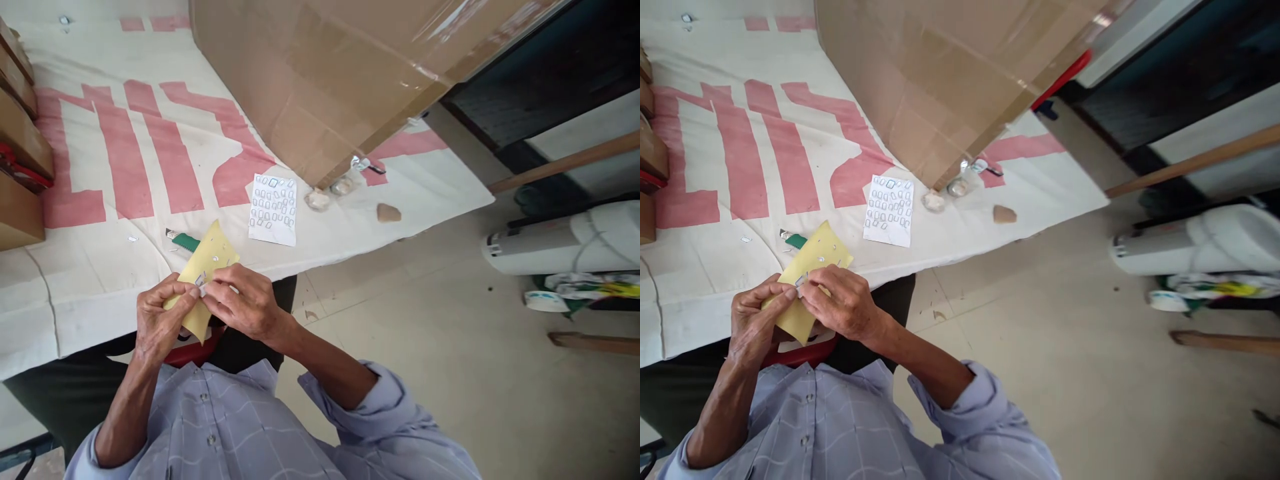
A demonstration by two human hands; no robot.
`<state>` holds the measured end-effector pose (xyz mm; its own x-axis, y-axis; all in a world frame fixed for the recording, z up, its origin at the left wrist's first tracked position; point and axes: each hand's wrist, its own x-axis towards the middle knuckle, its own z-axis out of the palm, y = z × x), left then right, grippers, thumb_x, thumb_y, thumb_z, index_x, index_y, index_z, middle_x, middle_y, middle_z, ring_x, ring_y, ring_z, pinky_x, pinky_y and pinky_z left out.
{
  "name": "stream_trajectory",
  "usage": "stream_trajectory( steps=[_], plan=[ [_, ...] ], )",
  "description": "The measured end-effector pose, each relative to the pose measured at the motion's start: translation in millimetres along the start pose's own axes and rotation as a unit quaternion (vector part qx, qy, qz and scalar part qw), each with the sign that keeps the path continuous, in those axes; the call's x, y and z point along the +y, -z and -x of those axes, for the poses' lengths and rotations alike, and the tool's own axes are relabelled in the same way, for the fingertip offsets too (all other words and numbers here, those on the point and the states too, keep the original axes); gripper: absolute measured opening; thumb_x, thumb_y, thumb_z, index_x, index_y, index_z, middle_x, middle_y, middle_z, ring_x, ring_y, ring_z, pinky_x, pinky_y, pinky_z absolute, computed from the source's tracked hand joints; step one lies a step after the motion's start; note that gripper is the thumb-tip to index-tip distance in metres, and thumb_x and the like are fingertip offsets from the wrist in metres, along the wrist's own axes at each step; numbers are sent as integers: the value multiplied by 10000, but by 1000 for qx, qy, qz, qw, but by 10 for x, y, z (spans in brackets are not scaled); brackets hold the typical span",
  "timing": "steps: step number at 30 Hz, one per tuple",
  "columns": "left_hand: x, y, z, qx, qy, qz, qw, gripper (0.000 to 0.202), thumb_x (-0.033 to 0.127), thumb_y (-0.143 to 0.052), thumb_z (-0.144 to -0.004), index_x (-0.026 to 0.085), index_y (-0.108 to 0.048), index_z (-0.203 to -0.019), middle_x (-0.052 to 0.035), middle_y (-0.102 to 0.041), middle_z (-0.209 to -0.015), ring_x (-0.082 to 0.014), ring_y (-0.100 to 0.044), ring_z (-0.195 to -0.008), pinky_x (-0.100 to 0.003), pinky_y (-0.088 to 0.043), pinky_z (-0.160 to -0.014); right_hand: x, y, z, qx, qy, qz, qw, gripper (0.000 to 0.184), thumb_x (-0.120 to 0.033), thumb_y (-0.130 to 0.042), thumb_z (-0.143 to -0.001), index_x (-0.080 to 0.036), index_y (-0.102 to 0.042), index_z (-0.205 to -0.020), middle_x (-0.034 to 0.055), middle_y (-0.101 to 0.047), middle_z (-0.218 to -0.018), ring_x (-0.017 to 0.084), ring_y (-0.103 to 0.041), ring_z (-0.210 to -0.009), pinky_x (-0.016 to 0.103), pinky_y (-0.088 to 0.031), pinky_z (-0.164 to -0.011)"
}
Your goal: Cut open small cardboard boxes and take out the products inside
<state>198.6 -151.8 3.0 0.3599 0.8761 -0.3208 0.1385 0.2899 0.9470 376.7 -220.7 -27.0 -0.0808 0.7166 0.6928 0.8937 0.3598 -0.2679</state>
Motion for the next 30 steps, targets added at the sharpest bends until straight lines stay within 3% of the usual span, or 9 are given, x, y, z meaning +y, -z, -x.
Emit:
stream_trajectory(
  steps=[3,8,12,14,16,19,23,27,30],
  plan=[
    [-46,0,-14,6,6,7,1000,311,488,-921,-743,186,-846,-732,-42,-707,-913,-125,-591,-636,-237,-464,-502,27,-29,28,36,48,29,998,123,-118,-726,-1013,-239,-707,-1026,32,-776,-925,150,-710,-767,289,-619,-703],
    [-82,-20,-43,7,-3,-1,1000,314,492,-943,-731,191,-853,-722,-63,-770,-899,-163,-647,-668,-252,-492,-518,0,-89,111,26,35,35,998,112,-156,-690,-1046,-252,-741,-1016,31,-793,-897,152,-732,-748,292,-627,-679],
    [-102,-1,-56,-15,26,8,1000,448,608,-957,-714,174,-867,-782,-74,-786,-960,-145,-624,-597,-248,-478,-453,-1,-92,139,59,-13,-22,998,144,-143,-666,-1037,-256,-754,-1023,36,-794,-908,157,-735,-768,290,-631,-702],
    [-122,44,-70,-3,15,-7,1000,495,636,-975,-686,165,-874,-803,-103,-805,-1027,-188,-689,-671,-260,-511,-479,114,-23,139,85,-86,-74,990,133,-172,-655,-1039,-247,-754,-993,40,-783,-898,161,-724,-767,287,-612,-679],
    [-148,103,-84,11,0,-31,999,492,631,-981,-680,169,-882,-818,-130,-819,-1067,-250,-748,-773,-274,-535,-503,356,89,144,116,-212,-122,963,123,-244,-670,-1027,-232,-743,-928,33,-758,-856,158,-685,-728,286,-574,-646],
    [-193,181,-95,34,0,-55,998,472,602,-987,-665,179,-895,-852,-152,-827,-1182,-293,-781,-842,-279,-545,-482,899,249,175,148,-423,-177,876,200,-373,-716,-931,-214,-705,-810,-9,-664,-708,138,-574,-626,283,-517,-617],
    [-253,222,-106,80,7,-56,995,465,588,-985,-653,182,-899,-863,-151,-775,-1411,-316,-803,-882,-291,-562,-459,1540,280,235,105,-568,-208,789,245,-425,-757,-758,-198,-679,-709,-47,-543,-578,117,-471,-556,277,-435,-574],
    [-277,247,-162,104,-27,-75,991,417,567,-1001,-605,217,-896,-806,-132,-834,-1288,-436,-773,-1211,-429,-696,-776,1763,195,278,75,-599,-188,775,241,-426,-719,-715,-197,-662,-664,-35,-556,-578,120,-471,-558,275,-404,-560],
    [-263,265,-199,111,-59,-95,987,375,560,-995,-592,251,-896,-782,-124,-871,-1091,-494,-624,-1466,-571,-623,-1089,1782,153,296,58,-597,-174,781,222,-415,-674,-702,-197,-669,-660,-18,-591,-595,134,-505,-575,278,-416,-569]
  ],
)
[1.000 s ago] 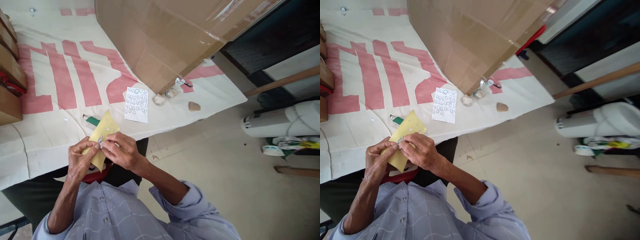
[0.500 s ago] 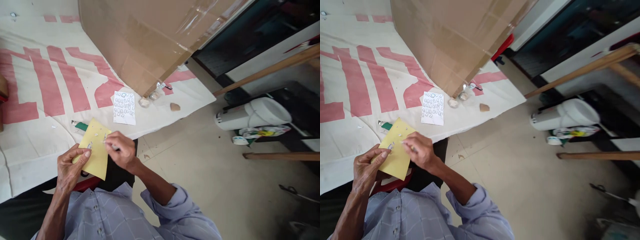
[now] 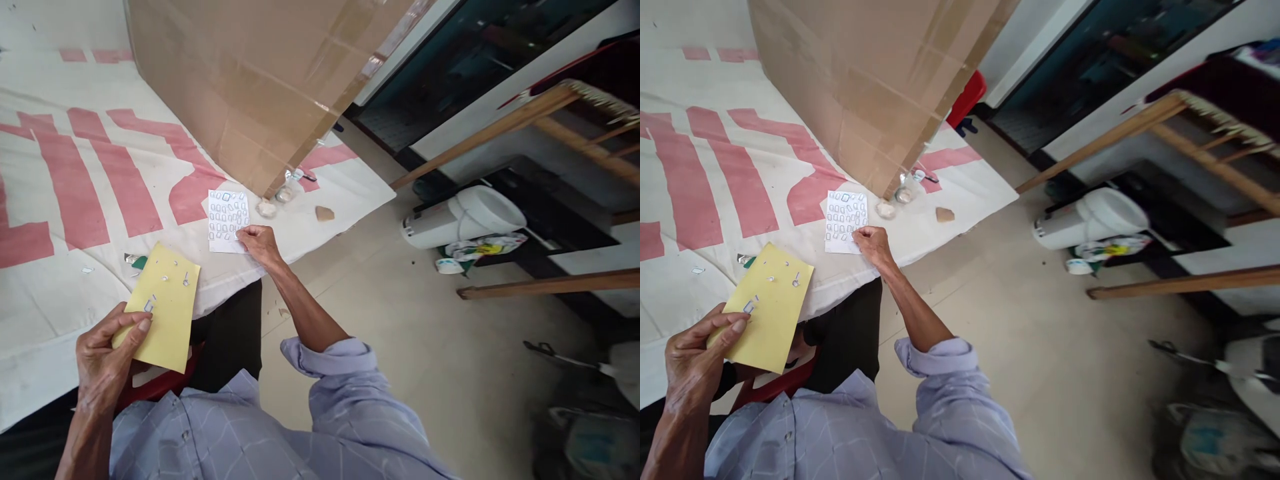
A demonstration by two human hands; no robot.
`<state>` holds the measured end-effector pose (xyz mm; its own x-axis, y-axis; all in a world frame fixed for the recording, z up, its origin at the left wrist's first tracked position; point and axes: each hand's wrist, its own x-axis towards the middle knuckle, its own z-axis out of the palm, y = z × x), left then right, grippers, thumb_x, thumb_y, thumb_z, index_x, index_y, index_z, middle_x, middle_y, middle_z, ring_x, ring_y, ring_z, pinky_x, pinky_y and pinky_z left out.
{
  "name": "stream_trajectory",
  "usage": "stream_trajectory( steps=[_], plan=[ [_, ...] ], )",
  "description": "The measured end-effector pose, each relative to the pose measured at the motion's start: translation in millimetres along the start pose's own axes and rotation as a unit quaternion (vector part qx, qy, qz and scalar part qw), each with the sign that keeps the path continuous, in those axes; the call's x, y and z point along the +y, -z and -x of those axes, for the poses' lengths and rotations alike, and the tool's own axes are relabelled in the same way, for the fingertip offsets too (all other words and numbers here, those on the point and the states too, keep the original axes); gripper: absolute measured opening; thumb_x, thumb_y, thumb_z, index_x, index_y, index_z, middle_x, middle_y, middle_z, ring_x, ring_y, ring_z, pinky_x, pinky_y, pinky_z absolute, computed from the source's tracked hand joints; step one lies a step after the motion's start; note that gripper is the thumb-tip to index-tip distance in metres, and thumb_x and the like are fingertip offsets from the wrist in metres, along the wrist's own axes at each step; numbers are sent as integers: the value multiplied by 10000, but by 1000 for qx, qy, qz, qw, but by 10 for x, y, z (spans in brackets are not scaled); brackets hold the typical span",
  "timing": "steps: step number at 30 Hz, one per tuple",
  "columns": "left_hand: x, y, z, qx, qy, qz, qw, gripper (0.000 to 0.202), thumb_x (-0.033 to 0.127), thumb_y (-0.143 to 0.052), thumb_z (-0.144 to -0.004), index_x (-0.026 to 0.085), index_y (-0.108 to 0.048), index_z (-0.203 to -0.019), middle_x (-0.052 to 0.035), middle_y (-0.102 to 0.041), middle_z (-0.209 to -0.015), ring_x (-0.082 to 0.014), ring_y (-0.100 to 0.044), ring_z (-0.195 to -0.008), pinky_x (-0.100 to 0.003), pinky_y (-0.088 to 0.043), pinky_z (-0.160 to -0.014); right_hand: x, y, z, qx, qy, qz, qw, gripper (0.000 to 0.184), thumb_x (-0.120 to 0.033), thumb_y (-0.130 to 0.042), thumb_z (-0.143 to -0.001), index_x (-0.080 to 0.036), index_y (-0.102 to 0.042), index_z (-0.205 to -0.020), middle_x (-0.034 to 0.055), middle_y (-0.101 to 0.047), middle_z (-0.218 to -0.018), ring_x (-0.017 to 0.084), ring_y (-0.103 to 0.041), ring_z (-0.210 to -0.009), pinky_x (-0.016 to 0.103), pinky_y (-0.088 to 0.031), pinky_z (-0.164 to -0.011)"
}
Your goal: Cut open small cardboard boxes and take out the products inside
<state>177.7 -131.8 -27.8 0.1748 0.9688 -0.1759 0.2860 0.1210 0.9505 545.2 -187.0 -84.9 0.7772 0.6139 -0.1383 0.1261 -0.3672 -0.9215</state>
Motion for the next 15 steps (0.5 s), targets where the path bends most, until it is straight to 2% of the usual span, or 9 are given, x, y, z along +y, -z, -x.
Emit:
stream_trajectory(
  steps=[3,8,12,15],
  plan=[
    [11,8,-5,-3,-11,-7,1000,342,552,-976,-616,262,-893,-776,-121,-873,-1006,-502,-565,-1529,-619,-573,-1160,28,-21,-7,4,3,23,1000,217,-401,-639,-697,-194,-685,-655,0,-633,-614,151,-548,-600,278,-430,-579],
    [-6,27,5,-7,-12,0,1000,337,530,-972,-621,249,-894,-789,-120,-874,-1126,-490,-661,-1427,-603,-589,-1138,65,-54,-29,27,-13,74,997,202,-383,-650,-720,-198,-716,-676,15,-696,-662,189,-635,-656,280,-469,-601],
    [-22,44,4,-9,-17,6,1000,325,520,-970,-622,246,-889,-778,-113,-876,-1053,-487,-693,-1381,-609,-577,-1148,46,-68,-19,42,-15,120,992,189,-375,-658,-733,-206,-734,-700,17,-741,-719,220,-689,-738,297,-502,-666],
    [-19,53,13,-11,-15,14,1000,340,535,-979,-634,247,-888,-788,-109,-876,-1080,-471,-692,-1386,-576,-597,-1126,18,-78,4,54,-4,147,988,179,-369,-658,-751,-212,-737,-716,24,-775,-774,234,-711,-788,315,-509,-719]
  ],
)
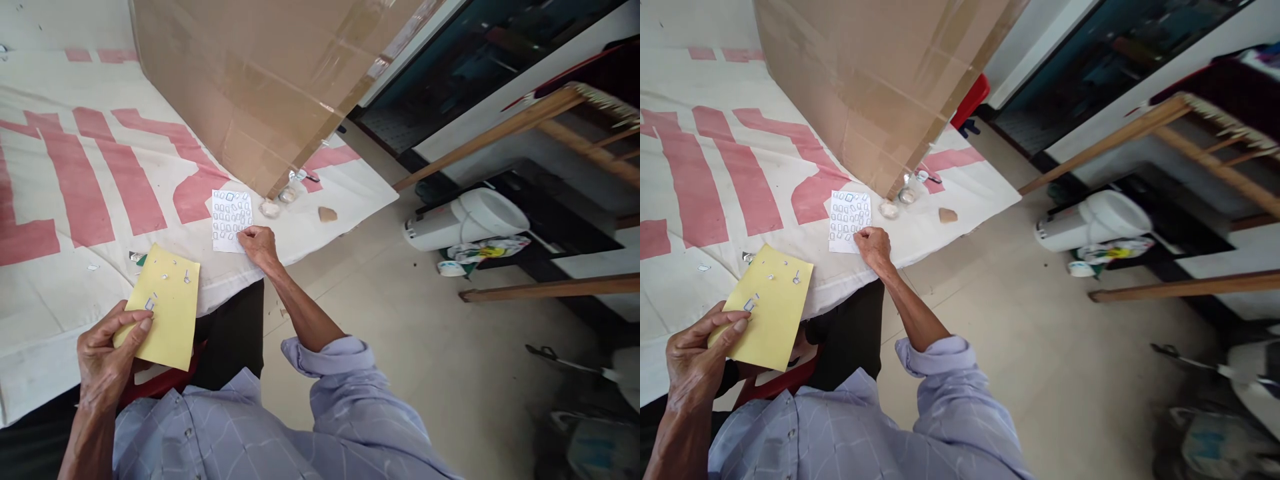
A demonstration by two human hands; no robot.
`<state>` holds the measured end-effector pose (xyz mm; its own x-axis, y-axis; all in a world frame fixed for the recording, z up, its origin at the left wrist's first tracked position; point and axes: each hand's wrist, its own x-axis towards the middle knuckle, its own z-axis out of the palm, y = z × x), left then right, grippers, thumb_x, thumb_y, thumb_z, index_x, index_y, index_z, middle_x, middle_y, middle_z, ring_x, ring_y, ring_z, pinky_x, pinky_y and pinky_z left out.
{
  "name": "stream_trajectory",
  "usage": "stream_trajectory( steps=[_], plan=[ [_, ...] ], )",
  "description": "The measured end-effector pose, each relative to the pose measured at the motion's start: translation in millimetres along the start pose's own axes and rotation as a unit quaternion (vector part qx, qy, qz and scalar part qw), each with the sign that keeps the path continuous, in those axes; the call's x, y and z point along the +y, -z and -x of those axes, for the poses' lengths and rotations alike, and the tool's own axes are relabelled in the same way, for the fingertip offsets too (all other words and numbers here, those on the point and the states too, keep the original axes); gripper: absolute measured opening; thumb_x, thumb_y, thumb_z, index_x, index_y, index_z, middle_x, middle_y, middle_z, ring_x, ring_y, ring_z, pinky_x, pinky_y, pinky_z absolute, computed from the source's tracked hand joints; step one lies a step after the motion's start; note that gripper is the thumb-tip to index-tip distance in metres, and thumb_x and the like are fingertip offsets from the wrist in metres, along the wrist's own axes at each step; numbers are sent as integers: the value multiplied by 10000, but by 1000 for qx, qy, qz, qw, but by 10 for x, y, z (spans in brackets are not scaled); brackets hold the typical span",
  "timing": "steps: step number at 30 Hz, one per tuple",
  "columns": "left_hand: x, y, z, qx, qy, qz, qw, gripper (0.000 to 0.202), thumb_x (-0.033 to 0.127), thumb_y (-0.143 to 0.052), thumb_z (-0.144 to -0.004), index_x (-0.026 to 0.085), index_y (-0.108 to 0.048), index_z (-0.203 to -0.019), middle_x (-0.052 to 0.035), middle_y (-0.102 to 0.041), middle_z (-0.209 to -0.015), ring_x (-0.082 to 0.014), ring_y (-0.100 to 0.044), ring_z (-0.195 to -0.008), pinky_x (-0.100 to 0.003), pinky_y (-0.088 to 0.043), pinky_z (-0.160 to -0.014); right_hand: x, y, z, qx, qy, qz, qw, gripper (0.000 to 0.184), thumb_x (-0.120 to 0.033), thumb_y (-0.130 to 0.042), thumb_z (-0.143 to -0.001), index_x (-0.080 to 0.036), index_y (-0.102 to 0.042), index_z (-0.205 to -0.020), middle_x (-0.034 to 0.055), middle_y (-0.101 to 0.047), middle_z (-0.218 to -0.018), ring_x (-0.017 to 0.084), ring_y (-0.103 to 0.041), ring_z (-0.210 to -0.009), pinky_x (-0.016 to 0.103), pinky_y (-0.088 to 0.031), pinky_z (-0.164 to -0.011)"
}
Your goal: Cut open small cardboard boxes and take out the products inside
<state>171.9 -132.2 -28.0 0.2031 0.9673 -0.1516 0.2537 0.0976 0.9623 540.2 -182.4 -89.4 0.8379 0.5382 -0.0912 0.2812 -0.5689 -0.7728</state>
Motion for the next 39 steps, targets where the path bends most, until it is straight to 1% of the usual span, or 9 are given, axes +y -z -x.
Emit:
stream_trajectory(
  steps=[9,14,16,19,22,31,34,36,39],
  plan=[
    [15,26,9,-4,10,15,1000,348,551,-988,-641,251,-886,-784,-103,-869,-1099,-445,-726,-1316,-543,-616,-1082,-58,-24,62,22,5,49,999,114,-320,-666,-793,-230,-711,-738,33,-802,-834,232,-706,-808,334,-499,-763],
    [-8,42,4,-13,1,16,1000,306,535,-979,-669,268,-892,-791,-91,-866,-1020,-431,-709,-1328,-556,-582,-1134,-105,-5,71,16,-12,89,996,138,-304,-694,-823,-226,-739,-927,42,-816,-941,243,-720,-895,340,-494,-789],
    [-15,51,7,-16,-9,21,1000,292,522,-973,-682,266,-896,-800,-88,-860,-1032,-405,-728,-1279,-512,-618,-1070,-118,-6,80,17,-10,106,994,187,-290,-696,-840,-227,-737,-1011,39,-815,-950,244,-719,-913,339,-488,-793],
    [-4,78,24,-30,-21,23,999,290,497,-970,-681,250,-903,-817,-85,-850,-1114,-333,-773,-1077,-400,-663,-846,-127,-24,111,17,3,128,992,151,-267,-674,-878,-233,-742,-1008,45,-821,-972,242,-723,-935,333,-479,-794],
    [19,120,53,-40,-29,29,998,273,467,-963,-678,234,-903,-808,-82,-835,-1103,-241,-742,-849,-304,-608,-652,-138,-54,154,17,7,161,987,127,-273,-656,-920,-235,-771,-957,68,-833,-1010,251,-729,-953,336,-485,-808],
    [17,212,140,-81,-26,170,982,202,377,-947,-635,211,-837,-673,-86,-775,-925,-222,-687,-781,-281,-547,-593,-199,-80,293,4,39,260,965,290,-258,-587,-1016,-207,-841,-1146,166,-836,-1136,311,-748,-1042,393,-509,-928],
    [26,216,172,-74,-19,231,970,202,334,-958,-576,209,-806,-621,-80,-770,-876,-209,-679,-738,-280,-533,-586,-209,-22,403,16,65,219,973,295,-259,-592,-1002,-198,-827,-1169,163,-832,-1152,320,-744,-1058,404,-513,-943],
    [31,218,192,-76,-17,261,962,186,297,-956,-557,213,-798,-608,-75,-774,-861,-198,-675,-719,-275,-517,-582,-221,14,564,25,102,132,986,267,-316,-591,-1009,-196,-818,-1082,131,-828,-1053,291,-739,-979,381,-526,-902],
    [41,218,220,-84,-10,287,954,172,267,-948,-542,228,-790,-597,-59,-769,-829,-188,-664,-697,-280,-513,-586,-261,20,963,-70,128,-63,987,460,-583,-590,-1031,-200,-756,-839,68,-749,-784,218,-679,-725,325,-531,-721]
  ],
)
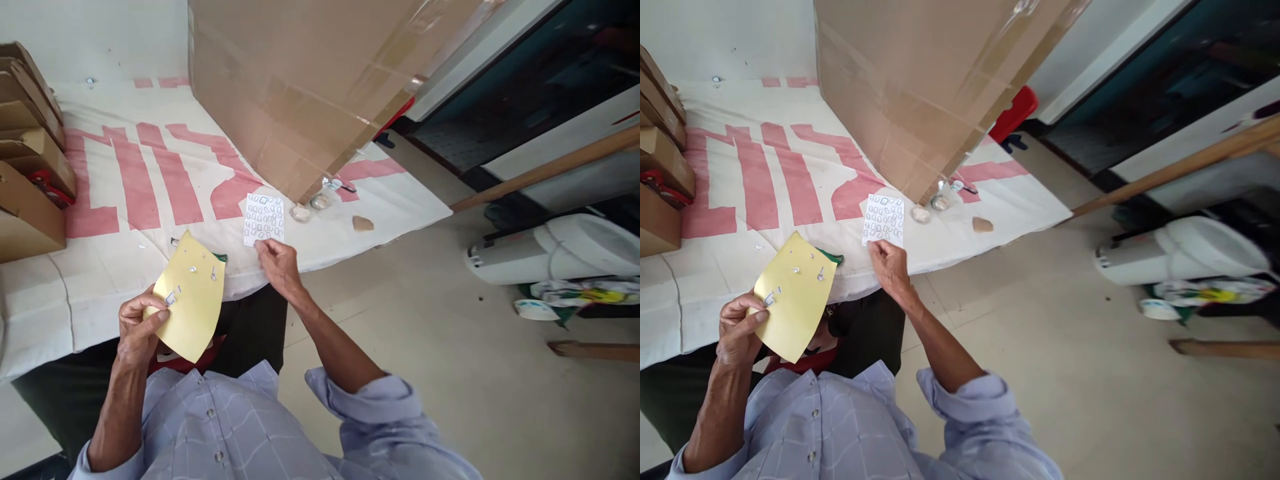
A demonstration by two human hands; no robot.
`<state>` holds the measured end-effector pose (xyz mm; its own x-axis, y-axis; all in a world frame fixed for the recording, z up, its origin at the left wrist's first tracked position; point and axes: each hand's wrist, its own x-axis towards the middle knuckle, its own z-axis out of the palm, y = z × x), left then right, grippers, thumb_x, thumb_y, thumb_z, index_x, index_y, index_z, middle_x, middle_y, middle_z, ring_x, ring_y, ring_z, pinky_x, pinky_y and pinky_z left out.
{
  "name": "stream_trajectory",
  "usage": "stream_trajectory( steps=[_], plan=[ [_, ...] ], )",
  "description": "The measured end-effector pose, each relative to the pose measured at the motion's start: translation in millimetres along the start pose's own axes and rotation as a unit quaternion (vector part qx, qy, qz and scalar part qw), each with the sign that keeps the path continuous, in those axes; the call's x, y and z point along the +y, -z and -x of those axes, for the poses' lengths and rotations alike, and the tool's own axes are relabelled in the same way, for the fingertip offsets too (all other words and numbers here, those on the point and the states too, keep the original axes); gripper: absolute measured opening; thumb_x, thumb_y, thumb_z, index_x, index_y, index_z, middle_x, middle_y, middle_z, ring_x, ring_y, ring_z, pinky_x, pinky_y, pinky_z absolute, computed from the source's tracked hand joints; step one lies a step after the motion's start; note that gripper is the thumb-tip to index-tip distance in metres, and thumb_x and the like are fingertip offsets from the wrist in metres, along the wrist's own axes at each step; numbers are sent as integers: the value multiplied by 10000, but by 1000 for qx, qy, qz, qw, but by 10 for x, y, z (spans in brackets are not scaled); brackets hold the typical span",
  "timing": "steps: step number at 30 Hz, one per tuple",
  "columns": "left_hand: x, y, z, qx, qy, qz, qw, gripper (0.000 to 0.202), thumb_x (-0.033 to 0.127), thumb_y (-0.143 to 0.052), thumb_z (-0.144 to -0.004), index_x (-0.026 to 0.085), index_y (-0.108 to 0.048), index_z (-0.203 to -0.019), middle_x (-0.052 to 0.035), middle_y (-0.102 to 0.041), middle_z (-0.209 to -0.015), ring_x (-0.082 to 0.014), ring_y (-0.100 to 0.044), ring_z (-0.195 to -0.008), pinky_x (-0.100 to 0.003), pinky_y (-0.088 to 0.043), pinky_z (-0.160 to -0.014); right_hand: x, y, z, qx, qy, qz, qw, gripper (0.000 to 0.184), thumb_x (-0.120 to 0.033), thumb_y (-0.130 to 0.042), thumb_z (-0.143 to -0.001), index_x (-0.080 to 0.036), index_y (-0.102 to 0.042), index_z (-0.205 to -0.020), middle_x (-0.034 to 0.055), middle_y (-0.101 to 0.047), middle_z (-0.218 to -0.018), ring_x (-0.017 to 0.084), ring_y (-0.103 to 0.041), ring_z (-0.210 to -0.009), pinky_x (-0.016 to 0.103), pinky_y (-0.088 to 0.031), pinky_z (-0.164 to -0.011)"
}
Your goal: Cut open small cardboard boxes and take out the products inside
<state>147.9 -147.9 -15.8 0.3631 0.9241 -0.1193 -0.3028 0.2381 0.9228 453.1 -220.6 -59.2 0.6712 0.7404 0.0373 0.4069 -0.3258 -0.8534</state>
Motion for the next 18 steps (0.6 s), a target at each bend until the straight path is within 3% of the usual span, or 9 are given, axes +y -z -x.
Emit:
stream_trajectory(
  steps=[2,5,8,12,14,18],
  plan=[
    [3,-12,14,-5,6,3,1000,172,268,-942,-542,232,-782,-592,-54,-759,-806,-193,-661,-703,-297,-526,-606,-119,-85,286,-113,-36,-130,984,622,-785,-626,-960,-200,-730,-776,54,-720,-725,184,-649,-628,294,-506,-603],
    [-4,-31,34,-15,10,-14,1000,184,294,-937,-569,227,-768,-597,-59,-749,-799,-214,-673,-744,-320,-544,-638,-295,-211,622,-225,-101,-308,919,703,-901,-715,-833,-199,-762,-852,61,-756,-777,188,-705,-671,280,-549,-570],
    [-36,-38,60,-22,8,-33,999,229,335,-948,-607,211,-756,-621,-65,-756,-837,-219,-690,-771,-309,-545,-629,-417,-246,752,-207,-106,-412,881,623,-814,-863,-756,-205,-752,-828,25,-732,-722,166,-676,-629,295,-597,-581],
    [-86,-37,99,-25,11,-56,998,308,364,-984,-631,199,-734,-702,-51,-766,-865,-188,-685,-691,-276,-528,-567,-480,-158,713,-154,-93,-410,894,551,-728,-929,-721,-218,-720,-731,-8,-671,-640,145,-596,-542,294,-563,-505],
    [-90,-40,108,-32,13,-59,998,363,356,-1003,-646,218,-743,-858,-31,-780,-863,-176,-685,-649,-268,-536,-557,-487,-110,671,-148,-91,-396,902,543,-728,-922,-721,-223,-724,-723,-8,-662,-628,146,-578,-528,302,-549,-490],
    [-32,-56,97,-79,46,-31,995,730,324,-1044,-628,246,-691,-1262,-32,-825,-898,-183,-728,-677,-271,-597,-608,-483,-74,606,-147,-93,-382,907,519,-697,-927,-708,-218,-725,-703,-7,-657,-609,142,-554,-510,303,-519,-475]
  ],
)
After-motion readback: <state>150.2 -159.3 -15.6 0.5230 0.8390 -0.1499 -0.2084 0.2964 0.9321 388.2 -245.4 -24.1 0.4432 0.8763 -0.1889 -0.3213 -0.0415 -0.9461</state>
